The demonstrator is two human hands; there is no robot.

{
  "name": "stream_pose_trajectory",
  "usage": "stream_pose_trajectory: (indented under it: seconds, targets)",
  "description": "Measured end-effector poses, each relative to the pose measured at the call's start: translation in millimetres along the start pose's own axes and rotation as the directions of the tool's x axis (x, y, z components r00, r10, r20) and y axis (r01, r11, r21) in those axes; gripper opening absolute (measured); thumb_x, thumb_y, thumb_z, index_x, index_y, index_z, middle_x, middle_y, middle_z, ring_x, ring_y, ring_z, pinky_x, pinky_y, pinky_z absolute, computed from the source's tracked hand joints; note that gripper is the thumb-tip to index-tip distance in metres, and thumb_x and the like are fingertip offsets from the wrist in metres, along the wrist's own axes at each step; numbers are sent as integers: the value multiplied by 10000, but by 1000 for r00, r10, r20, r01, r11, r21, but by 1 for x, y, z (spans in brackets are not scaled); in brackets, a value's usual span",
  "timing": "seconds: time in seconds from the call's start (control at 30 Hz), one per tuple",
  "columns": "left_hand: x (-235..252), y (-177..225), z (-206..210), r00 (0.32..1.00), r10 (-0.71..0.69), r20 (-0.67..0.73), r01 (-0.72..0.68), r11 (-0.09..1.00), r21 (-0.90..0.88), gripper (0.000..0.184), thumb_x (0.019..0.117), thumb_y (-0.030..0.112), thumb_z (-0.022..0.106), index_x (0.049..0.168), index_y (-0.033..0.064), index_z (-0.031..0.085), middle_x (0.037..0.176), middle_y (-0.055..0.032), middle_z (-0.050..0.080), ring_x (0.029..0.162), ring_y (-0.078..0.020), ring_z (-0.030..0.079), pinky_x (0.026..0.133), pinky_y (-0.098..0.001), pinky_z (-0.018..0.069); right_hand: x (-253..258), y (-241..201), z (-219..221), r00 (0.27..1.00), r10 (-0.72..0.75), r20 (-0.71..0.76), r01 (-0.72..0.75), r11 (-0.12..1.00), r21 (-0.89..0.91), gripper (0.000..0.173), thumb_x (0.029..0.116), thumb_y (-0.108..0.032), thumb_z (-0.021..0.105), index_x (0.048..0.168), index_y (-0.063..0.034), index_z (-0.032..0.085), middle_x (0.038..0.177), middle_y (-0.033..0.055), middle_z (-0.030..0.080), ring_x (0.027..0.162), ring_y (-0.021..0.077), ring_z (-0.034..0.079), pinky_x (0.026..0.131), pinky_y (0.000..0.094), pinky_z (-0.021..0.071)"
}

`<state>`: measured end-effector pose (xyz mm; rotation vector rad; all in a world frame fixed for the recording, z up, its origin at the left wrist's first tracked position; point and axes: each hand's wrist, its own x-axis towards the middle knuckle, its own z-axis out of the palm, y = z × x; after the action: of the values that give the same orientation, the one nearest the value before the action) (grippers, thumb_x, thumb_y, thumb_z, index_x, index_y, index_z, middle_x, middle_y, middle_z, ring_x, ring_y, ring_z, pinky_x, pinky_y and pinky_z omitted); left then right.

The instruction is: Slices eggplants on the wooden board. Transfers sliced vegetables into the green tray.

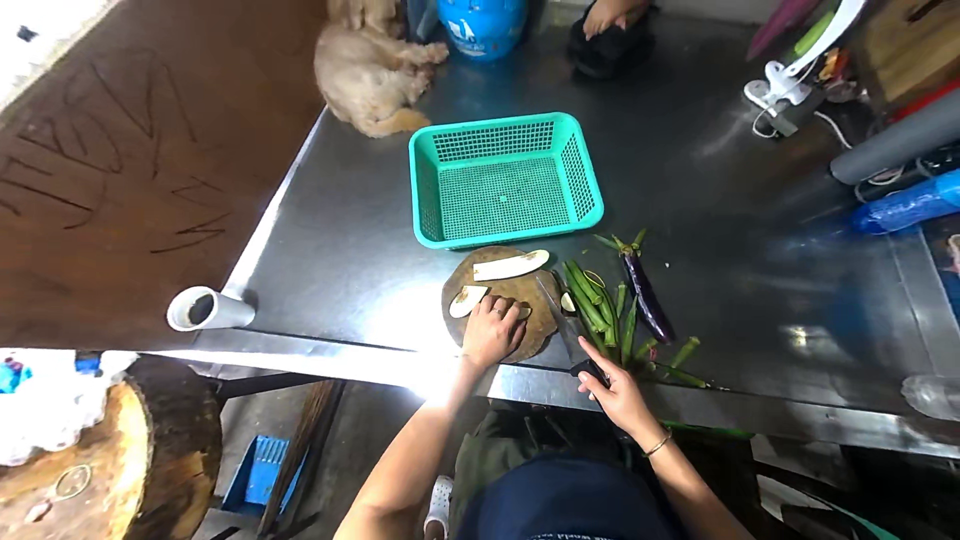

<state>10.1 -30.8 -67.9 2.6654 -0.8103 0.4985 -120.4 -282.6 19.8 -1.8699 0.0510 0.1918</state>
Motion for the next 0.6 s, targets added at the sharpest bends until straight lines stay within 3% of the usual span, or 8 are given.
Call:
stream_pose_trajectory:
  seconds: [0.13, 0.27, 0.33, 0.43, 0.5, 0.57, 0.6]
  targets:
    - [8, 0, -2, 999, 22, 37, -20, 999, -50, 329, 971, 387, 579, 1170, 168, 723, 1137, -109, 710, 1106, -370, 656, 798, -520, 578, 3, -1, 3, 1000, 4, -24, -4, 1000, -4, 530, 1001, -68, 571, 1526, -83, 498, 1461, 57, 601, 783, 28, 691, 686, 203, 589]
    - [19, 8, -4, 997, -66, 34, 70, 989, -131, 361, 977, 402, 559, 1182, 152, 721, 1152, -107, 712, 1122, -352, 661, 817, -507, 587, 7, -2, 0, 997, 3, -76, 0, 999, 39, 550, 1002, -68, 577, 1541, -60, 464, 1454, 59, 606, 730, 38, 688, 648, 212, 595]
    - [40, 5, -16, 992, -129, -13, 124, 973, -195, 348, 976, 380, 577, 1178, 138, 724, 1133, -101, 714, 1108, -329, 664, 862, -496, 579, 10, -1, -2, 993, -8, -114, 16, 997, 70, 564, 992, -50, 584, 1542, -46, 458, 1397, 70, 646, 722, 62, 702, 642, 226, 609]
    - [96, -22, -43, 977, -198, -74, 174, 953, -246, 326, 948, 310, 653, 1147, 59, 715, 1098, -181, 698, 1072, -411, 656, 841, -557, 569, 10, -5, -7, 989, 14, -146, -2, 997, 83, 573, 988, -35, 580, 1546, -45, 451, 1308, 78, 690, 706, 84, 704, 628, 234, 611]
    - [136, -47, -54, 964, -264, -5, 255, 934, -250, 325, 960, 299, 653, 1183, 66, 689, 1130, -193, 673, 1102, -430, 626, 847, -582, 551, 10, -3, -7, 986, 35, -161, -22, 996, 82, 575, 983, -32, 581, 1545, -64, 463, 1273, 80, 707, 704, 107, 711, 614, 251, 615]
    - [171, -67, -63, 921, -343, 186, 381, 892, -244, 342, 970, 288, 665, 1235, 71, 673, 1211, -210, 652, 1195, -446, 585, 910, -616, 524, 11, 2, -6, 983, 41, -178, -26, 996, 87, 579, 984, -37, 588, 1548, -74, 465, 1234, 87, 722, 697, 131, 717, 605, 271, 621]
    - [183, -76, -61, 890, -363, 275, 426, 877, -224, 354, 977, 309, 661, 1247, 81, 666, 1244, -204, 640, 1229, -435, 569, 937, -619, 513, 11, 4, -6, 984, 45, -174, -29, 995, 93, 583, 989, -35, 584, 1556, -82, 456, 1279, 84, 706, 715, 136, 721, 617, 279, 625]
